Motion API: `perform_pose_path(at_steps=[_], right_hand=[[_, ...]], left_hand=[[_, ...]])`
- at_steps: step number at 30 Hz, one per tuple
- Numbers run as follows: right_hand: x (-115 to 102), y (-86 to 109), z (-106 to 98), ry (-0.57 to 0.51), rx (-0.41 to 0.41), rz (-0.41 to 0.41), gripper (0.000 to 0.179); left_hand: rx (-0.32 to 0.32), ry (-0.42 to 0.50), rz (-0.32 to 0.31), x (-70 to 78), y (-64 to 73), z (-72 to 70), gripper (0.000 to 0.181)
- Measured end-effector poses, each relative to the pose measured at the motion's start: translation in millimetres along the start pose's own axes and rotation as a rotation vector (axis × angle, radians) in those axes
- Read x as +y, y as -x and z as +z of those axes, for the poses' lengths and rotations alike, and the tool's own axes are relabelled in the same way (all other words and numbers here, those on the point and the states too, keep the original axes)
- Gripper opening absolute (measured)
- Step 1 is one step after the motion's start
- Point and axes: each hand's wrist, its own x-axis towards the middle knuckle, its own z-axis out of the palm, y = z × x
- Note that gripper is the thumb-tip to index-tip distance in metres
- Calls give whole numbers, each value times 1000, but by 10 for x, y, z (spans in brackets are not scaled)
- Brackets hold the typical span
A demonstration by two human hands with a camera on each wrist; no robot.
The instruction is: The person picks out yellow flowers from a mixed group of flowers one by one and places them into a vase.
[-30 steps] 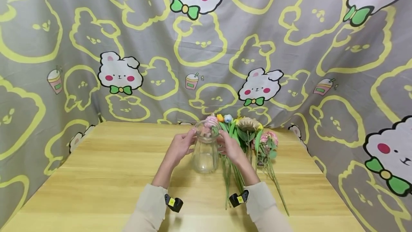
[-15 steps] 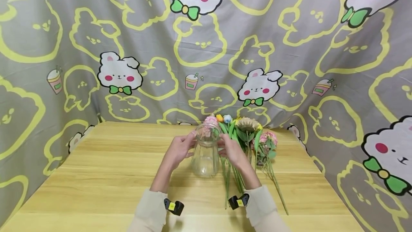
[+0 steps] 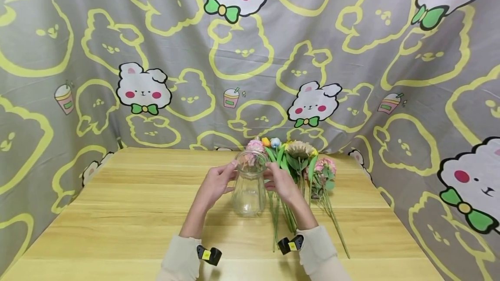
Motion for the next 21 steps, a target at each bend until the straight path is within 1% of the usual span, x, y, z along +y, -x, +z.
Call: perform_pose_path(at_steps=[4,8,12,15,19,21], right_hand=[[-2,6,10,1,5,-8,73],[-11,11,-8,28,17,-14,73],[-16,15,-43,42,-7,-3,75],[-22,21,-71,48,-29,-3,75],[-23,39,-102,40,-29,0,73],[-12,44,-108,34,-37,3,72]], left_hand=[[-23,5,-1,-14,-20,-31,73],[-41,-5,-7,9,-23,-18,69],[-47,-2,-5,50,-13,-3,66],[-56,42,0,88,2,-3,62],[-90,114,1,116,23,-13,61],[-101,121,1,117,33,-19,62]])
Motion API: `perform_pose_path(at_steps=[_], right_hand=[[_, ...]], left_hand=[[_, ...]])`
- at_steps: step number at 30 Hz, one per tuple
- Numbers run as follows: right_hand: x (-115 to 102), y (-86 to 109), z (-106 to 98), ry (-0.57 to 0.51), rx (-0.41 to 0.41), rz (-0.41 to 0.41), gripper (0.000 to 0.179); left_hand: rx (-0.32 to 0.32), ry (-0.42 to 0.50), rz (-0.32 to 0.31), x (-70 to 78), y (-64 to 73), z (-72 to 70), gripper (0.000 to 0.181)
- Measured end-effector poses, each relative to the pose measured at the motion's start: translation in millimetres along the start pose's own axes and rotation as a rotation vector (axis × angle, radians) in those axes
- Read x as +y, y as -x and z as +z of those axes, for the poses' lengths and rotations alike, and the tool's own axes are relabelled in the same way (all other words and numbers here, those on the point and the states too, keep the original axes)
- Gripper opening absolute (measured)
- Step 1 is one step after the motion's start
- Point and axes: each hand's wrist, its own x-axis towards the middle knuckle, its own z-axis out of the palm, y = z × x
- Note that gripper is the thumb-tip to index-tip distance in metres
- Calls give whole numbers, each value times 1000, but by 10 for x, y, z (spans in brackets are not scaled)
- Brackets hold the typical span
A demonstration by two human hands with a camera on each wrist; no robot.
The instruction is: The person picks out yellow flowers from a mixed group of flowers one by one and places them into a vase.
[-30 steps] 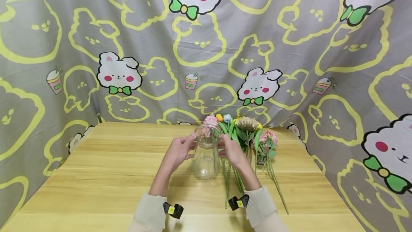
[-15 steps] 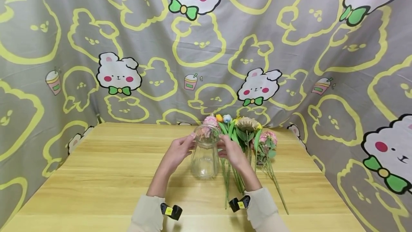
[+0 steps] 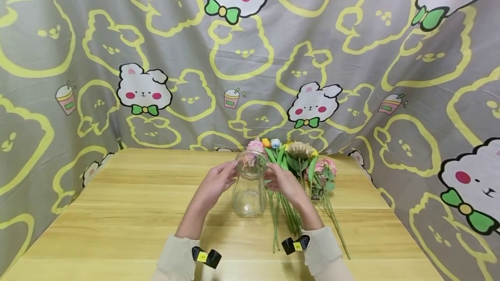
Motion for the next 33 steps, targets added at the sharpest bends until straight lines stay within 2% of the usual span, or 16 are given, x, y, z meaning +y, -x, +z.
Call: perform_pose_path(at_steps=[6,16,25,33], right_hand=[[21,20,-13,-30,-27,-6,72],[-13,26,-65,-24,-52,9,70],[-48,25,-136,31,-4,15,69],[-84,26,-197,45,45,-1,57]], left_hand=[[0,-58,8,-8,36,14,60],[27,-46,4,-55,34,23,63],[-14,-40,15,-33,15,-13,63],[-2,-40,6,-12,0,2,62]])
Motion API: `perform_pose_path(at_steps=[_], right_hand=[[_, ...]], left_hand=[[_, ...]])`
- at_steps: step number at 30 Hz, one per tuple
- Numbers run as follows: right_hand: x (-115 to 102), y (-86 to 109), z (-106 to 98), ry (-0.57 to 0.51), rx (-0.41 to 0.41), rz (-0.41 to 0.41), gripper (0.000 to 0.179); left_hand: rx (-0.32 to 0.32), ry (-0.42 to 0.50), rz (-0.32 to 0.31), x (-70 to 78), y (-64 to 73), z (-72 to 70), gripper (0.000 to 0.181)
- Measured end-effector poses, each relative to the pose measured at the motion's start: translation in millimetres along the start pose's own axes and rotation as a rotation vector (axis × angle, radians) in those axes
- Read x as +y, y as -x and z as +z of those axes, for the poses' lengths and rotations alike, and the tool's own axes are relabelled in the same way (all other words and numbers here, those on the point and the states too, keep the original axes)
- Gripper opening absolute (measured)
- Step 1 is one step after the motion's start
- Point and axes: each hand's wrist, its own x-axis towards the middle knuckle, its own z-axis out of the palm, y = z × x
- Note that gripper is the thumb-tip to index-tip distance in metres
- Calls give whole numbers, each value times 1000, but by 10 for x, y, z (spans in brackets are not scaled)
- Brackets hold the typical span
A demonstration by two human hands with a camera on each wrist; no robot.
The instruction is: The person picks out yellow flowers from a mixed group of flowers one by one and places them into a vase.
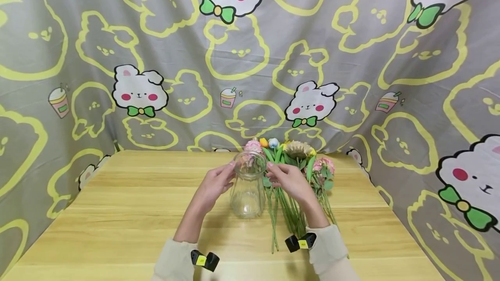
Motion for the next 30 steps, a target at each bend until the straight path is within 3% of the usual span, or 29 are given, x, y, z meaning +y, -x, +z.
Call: perform_pose_path(at_steps=[9,17,26,30], right_hand=[[68,-19,-181,53,160,-13,38],[324,-132,-93,108,223,-22,30],[557,-223,0,396,245,-7,35],[561,-210,-8,446,287,-6,31]], left_hand=[[14,6,4,17,-8,1,63],[13,14,-5,8,15,-2,60],[14,22,-10,2,12,-2,59],[11,22,-3,-8,-1,-4,60]])
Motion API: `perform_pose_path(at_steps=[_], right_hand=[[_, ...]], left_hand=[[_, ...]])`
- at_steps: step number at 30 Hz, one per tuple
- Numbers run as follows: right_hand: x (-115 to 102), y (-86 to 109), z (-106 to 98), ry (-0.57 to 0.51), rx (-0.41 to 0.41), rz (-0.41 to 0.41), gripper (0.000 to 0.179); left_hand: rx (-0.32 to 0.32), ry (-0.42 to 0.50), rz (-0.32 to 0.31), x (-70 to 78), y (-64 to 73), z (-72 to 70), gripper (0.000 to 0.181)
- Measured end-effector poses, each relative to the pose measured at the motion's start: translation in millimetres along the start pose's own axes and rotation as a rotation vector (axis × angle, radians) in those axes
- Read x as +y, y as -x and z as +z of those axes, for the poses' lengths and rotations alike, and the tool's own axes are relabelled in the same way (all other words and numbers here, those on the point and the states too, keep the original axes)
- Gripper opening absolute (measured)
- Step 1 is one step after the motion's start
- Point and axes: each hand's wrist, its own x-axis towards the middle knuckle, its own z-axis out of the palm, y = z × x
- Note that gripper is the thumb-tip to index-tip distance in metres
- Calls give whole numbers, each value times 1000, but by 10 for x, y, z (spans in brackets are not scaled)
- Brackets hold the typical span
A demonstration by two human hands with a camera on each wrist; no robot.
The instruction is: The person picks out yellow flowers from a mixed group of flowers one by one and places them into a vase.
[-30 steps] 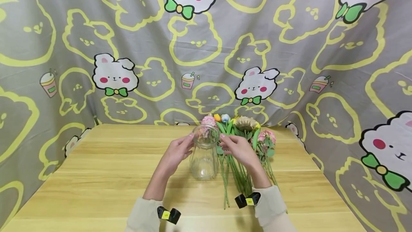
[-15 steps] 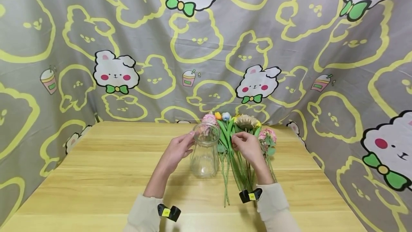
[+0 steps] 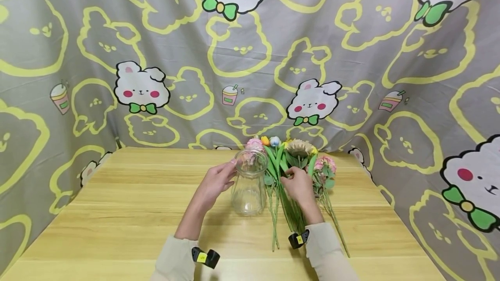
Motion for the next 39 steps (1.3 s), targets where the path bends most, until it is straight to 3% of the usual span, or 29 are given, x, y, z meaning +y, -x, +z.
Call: perform_pose_path(at_steps=[9,14,20,24,28,34,39], right_hand=[[8,18,79,38,-124,66,32],[44,15,127,124,-117,44,31],[79,33,176,137,-100,13,12],[87,35,199,120,-98,10,43],[92,26,194,100,-102,0,52],[36,36,150,94,-83,-31,42],[-59,59,110,82,-73,-35,14]], left_hand=[[-2,-3,-2,1,-7,-1,60],[-9,2,0,1,-8,-13,61],[-14,-1,11,-12,-10,-17,63],[-8,3,6,-18,-8,-18,61],[-5,2,5,-18,-4,-16,62],[-11,3,6,-29,-14,-22,63],[-15,-4,-2,-24,-16,-26,65]])
